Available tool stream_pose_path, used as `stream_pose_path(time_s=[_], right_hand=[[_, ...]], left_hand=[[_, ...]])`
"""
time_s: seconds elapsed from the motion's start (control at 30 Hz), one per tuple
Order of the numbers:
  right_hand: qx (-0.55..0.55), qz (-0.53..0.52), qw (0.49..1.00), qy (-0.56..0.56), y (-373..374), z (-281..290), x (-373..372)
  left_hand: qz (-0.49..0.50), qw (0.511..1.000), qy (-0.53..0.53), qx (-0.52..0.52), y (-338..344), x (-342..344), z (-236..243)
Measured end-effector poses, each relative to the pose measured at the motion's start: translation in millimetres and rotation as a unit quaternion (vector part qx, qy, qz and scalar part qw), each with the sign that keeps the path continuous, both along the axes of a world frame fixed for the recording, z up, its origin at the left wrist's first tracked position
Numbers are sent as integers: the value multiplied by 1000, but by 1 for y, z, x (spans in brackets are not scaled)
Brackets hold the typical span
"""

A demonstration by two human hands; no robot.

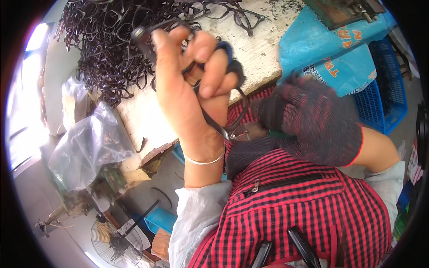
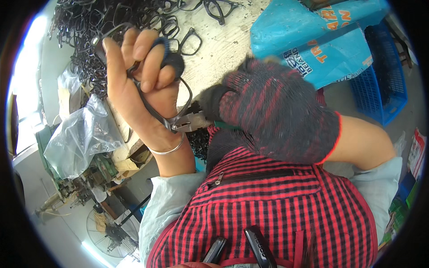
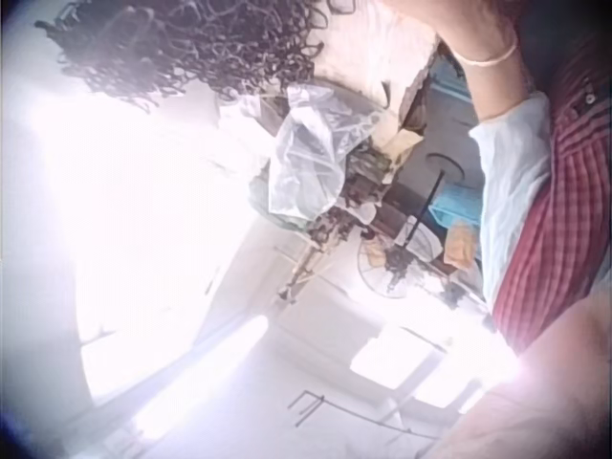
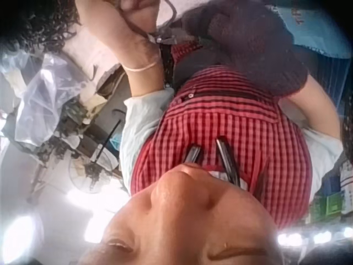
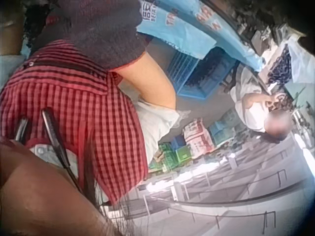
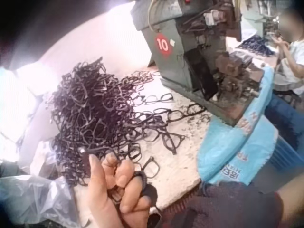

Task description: The person uses pliers to adjust the frame of a pair of eyeglasses held in the left hand. The task is performed repeatedly on multiple frames at a cluttered workbench with many other glasses nearby.

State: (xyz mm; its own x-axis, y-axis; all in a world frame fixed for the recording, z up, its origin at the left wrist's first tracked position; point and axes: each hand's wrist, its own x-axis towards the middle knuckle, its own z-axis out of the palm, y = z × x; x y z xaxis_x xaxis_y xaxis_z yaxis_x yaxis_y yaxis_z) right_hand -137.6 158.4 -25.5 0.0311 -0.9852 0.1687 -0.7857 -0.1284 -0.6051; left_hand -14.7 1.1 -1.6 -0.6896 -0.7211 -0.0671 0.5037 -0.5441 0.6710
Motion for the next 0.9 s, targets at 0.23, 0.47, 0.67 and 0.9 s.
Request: stream_pose_path(time_s=[0.23,0.47,0.67,0.9], right_hand=[[5,7,988,-157,5,-11,10],[-17,-29,999,-22,7,-2,11],[57,13,998,32,7,10,6],[-73,-39,996,13,3,5,5]], left_hand=[[191,948,70,-244,6,11,-3],[261,906,32,-332,22,10,10],[274,888,36,-367,32,12,13],[256,912,54,-317,25,6,14]])
